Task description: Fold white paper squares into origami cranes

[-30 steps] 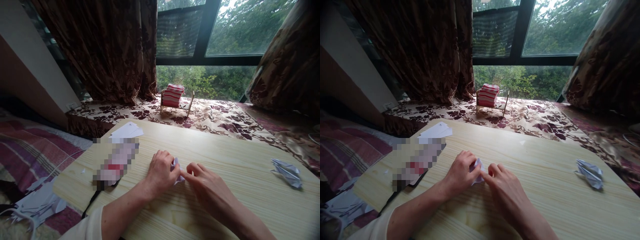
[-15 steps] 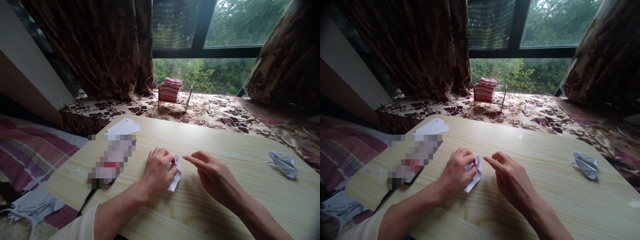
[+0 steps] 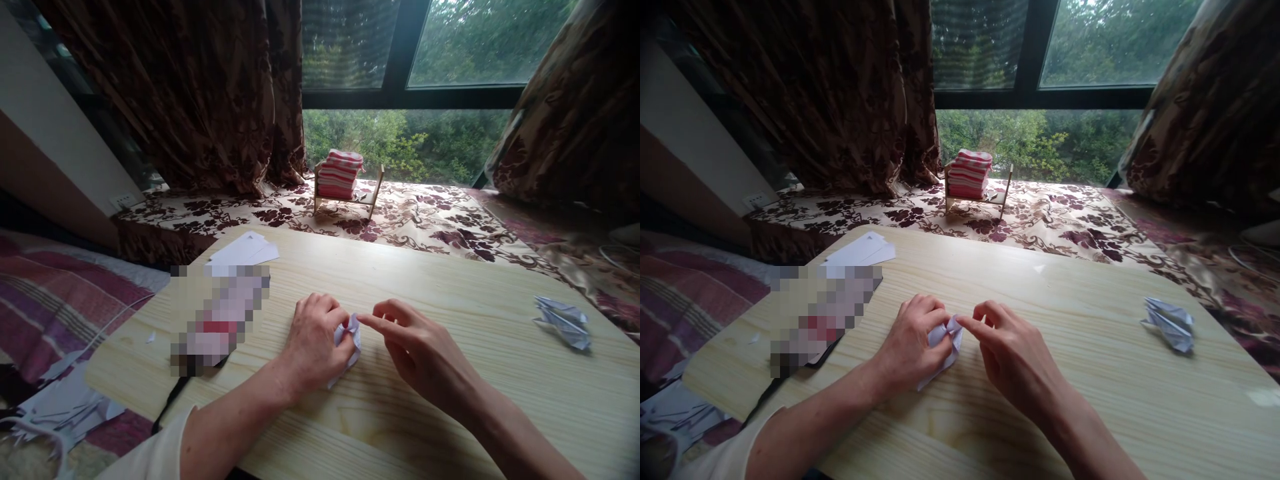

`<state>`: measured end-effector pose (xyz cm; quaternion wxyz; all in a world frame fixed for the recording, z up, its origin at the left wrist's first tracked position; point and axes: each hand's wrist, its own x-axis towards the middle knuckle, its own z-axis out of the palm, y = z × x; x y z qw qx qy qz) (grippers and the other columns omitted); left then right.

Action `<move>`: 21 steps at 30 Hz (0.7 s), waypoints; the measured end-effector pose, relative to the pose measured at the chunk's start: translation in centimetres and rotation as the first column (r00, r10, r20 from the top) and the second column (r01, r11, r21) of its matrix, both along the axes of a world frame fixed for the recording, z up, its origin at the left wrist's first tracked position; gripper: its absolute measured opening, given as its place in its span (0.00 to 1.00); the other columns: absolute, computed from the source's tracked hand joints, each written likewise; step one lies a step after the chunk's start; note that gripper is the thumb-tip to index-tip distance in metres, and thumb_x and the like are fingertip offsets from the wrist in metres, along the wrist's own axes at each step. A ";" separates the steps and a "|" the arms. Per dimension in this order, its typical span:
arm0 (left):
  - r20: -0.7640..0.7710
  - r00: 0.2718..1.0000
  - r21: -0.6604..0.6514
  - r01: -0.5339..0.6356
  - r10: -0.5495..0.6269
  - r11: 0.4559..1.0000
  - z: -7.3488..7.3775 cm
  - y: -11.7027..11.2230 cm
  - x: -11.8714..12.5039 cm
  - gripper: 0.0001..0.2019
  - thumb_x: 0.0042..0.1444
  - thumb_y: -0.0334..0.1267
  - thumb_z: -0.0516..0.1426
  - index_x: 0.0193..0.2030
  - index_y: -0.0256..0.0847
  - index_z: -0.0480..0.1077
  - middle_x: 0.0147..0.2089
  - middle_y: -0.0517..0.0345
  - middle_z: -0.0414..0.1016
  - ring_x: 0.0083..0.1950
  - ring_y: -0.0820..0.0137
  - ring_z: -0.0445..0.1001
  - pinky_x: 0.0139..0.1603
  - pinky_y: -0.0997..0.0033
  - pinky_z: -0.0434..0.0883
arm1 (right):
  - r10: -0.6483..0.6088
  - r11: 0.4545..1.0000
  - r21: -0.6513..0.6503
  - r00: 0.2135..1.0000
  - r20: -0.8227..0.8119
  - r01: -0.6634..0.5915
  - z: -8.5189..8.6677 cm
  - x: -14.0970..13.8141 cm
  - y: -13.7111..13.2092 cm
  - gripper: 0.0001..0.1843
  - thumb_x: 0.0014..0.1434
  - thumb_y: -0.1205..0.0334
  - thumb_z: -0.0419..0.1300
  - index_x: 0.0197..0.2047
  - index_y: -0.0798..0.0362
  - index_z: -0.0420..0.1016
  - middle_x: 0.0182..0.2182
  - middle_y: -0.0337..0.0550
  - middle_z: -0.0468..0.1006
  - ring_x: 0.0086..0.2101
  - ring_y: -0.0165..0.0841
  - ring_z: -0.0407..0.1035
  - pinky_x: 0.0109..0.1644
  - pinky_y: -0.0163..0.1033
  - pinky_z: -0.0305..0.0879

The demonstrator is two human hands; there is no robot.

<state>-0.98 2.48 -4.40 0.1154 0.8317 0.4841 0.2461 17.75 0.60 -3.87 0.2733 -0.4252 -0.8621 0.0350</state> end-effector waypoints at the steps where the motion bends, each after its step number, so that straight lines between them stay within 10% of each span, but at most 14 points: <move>1: 0.000 1.000 0.001 -0.005 0.005 1.000 0.0 0.0 0.0 0.01 0.51 0.34 0.56 0.32 0.41 0.69 0.39 0.56 0.70 0.44 0.64 0.65 0.46 0.62 0.61 | 0.002 1.000 -0.001 1.000 -0.002 -0.002 0.1 0.0 0.0 0.25 0.58 0.76 0.48 0.53 0.45 0.72 0.38 0.45 0.72 0.33 0.30 0.68 0.34 0.35 0.67; 21: -0.034 0.999 0.029 -0.029 0.030 0.999 0.1 -0.5 0.3 0.01 0.54 0.34 0.55 0.32 0.41 0.67 0.39 0.57 0.69 0.44 0.65 0.64 0.47 0.62 0.60 | 0.012 0.992 0.121 0.996 0.091 -0.023 0.8 -0.9 -0.3 0.19 0.60 0.75 0.48 0.47 0.50 0.74 0.37 0.47 0.73 0.32 0.32 0.67 0.32 0.36 0.64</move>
